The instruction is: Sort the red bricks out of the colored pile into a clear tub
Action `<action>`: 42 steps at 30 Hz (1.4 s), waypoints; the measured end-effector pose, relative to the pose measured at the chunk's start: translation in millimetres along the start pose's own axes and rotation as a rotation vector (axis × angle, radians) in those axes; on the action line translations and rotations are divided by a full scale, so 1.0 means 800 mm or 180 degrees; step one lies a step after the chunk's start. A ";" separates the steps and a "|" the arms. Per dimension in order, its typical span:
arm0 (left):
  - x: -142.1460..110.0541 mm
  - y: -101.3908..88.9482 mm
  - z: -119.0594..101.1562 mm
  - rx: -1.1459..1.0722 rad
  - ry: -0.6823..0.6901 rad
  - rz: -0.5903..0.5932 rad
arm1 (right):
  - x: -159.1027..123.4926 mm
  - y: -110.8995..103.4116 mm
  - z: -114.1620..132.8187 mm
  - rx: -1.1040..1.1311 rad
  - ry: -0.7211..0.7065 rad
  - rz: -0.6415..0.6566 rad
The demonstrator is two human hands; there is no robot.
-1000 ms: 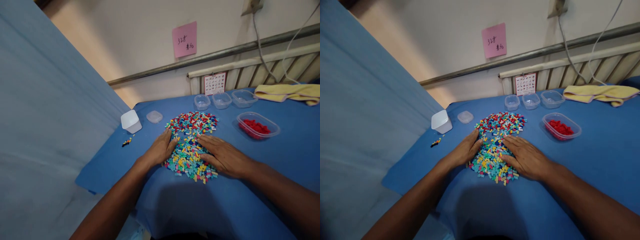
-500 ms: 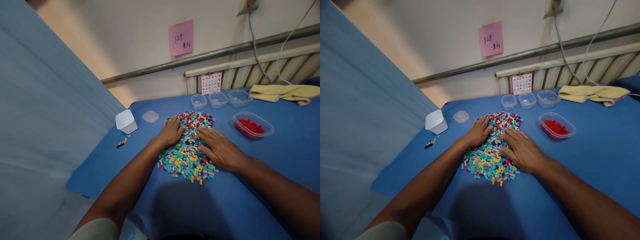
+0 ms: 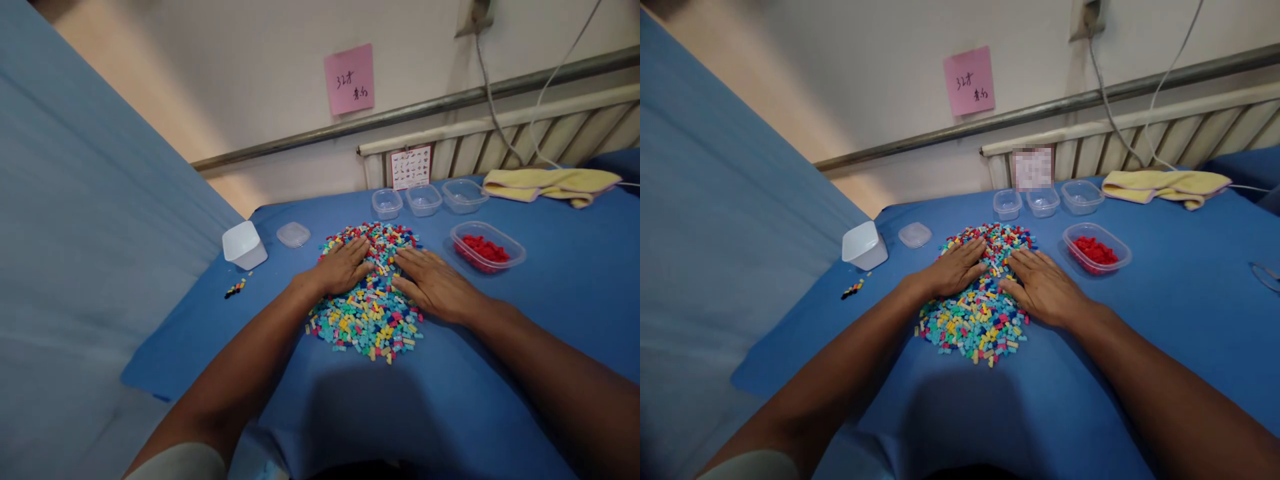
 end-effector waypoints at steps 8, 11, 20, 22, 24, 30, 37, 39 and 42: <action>-0.007 -0.001 0.002 -0.0002 -0.0203 -0.0157 | 0.006 -0.011 0.012 -0.0100 -0.0169 -0.0089; -0.004 0.004 -0.018 -0.0113 0.0075 -0.0085 | 0.007 -0.003 0.020 -0.0060 -0.0329 0.0061; 0.021 0.009 -0.022 -0.0169 0.0122 -0.0189 | -0.006 0.007 0.018 0.0024 -0.0282 0.0176; 0.021 0.002 -0.025 -0.0161 0.0119 -0.0245 | -0.009 0.003 0.024 0.0066 -0.0376 0.0167; 0.010 -0.011 -0.029 -0.0134 0.0086 -0.0368 | -0.013 -0.003 0.031 0.0111 -0.0462 0.0143; -0.084 -0.045 -0.090 -0.0195 0.0638 -0.0831 | -0.023 -0.019 0.052 0.0297 -0.0761 0.0182; -0.150 -0.029 -0.211 -0.0212 0.1738 -0.1371 | -0.020 -0.043 0.019 0.0471 -0.0276 -0.0505; -0.158 -0.015 -0.245 -0.0419 0.2146 -0.1288 | -0.010 -0.049 0.008 0.0481 -0.0163 -0.0608; -0.166 0.034 -0.295 -0.0842 0.2584 -0.0268 | 0.022 -0.050 -0.004 0.0124 0.0048 -0.0535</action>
Point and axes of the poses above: each hand's wrist, its own x-axis towards the middle knuckle, its own y-axis out of the palm, z = x × y, the point moved 10 cm from there along x, towards the middle knuckle, and after that the axes turned 6 degrees about -z, right-handed, at the moved point
